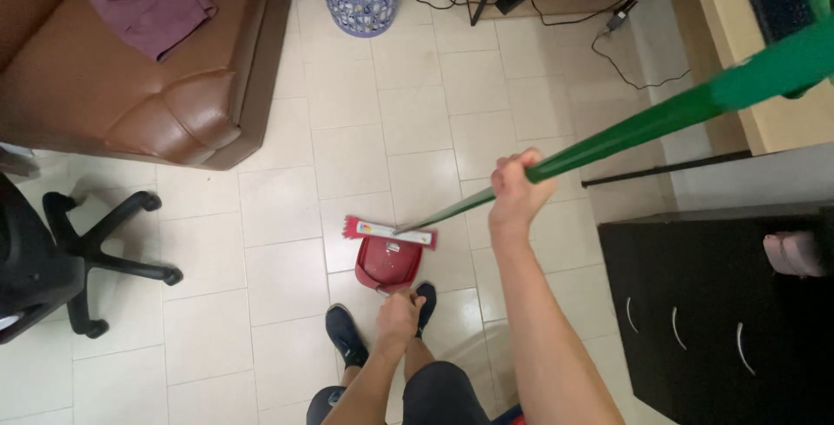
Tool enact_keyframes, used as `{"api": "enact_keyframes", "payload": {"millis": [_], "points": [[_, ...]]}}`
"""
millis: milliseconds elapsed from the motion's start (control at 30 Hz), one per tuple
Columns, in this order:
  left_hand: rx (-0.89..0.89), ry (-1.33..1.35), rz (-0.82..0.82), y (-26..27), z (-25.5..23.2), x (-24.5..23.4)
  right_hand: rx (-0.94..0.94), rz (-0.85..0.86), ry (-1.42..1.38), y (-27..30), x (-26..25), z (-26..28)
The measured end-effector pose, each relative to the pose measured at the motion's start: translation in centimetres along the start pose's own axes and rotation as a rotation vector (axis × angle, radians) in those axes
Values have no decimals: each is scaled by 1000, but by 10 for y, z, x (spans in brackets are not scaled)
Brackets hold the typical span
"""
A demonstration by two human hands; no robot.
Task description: Sweeping the floor with a broom and moving a chair to reach tight spaces.
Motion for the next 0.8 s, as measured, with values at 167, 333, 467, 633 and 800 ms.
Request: {"api": "enact_keyframes", "payload": {"millis": [167,333,467,633,800], "points": [[186,15,-110,20,22,-9,-89,29,45,6,30,43],[149,2,-95,48,23,-14,-162,43,100,-20,11,-4],[66,-24,-84,66,10,-42,-222,59,74,-8,31,15],[82,34,-88,58,46,-5,-113,99,120,1,18,-27],[128,69,-74,34,72,30,39,67,85,22,2,-54]]}}
Point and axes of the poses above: each hand's wrist, its own y-axis away from the middle knuckle, its own x-axis out of the palm, z = x × y, the point moved 3 cm from there along -y, towards the middle knuckle, and after that the axes turned 9 degrees about x, right-handed, at the moved point
